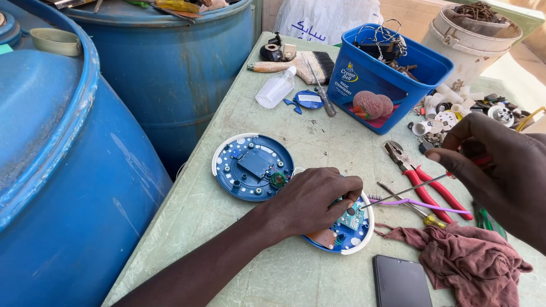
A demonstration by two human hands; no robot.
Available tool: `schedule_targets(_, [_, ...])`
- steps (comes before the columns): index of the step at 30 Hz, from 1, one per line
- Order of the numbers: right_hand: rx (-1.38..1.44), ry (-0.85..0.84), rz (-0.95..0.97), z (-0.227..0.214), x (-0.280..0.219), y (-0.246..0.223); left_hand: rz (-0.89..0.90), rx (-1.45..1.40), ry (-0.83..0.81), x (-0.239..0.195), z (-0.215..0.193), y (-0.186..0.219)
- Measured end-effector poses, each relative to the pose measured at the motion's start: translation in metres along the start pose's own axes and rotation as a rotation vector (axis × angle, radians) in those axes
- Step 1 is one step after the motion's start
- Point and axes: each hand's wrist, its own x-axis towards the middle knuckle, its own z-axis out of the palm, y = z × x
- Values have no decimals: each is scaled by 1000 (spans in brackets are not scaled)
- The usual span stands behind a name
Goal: A person is using a screwdriver to work on a circuit board inside a blue plastic housing on a cluttered workbench.
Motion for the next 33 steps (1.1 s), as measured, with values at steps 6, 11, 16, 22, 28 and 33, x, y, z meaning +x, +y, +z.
schedule_targets(6, [56,-166,22,-13,-6,17,-4,1,0,1,2,-1])
schedule_targets(11, [-96,-107,114,-16,-2,-13,1,-4,2,0,0,0])
schedule_targets(16, [-285,-317,240,-30,2,-25,4,-4,9,2,-1,1])
schedule_targets(22, [-181,-179,184,-20,0,-17,-2,-1,6,0,0,2])
schedule_targets(28, [-310,-367,289,-30,2,-20,3,-3,11,3,0,0])
schedule_targets(33, [-342,-146,152,-17,-1,-11,15,6,7,2,2,-1])
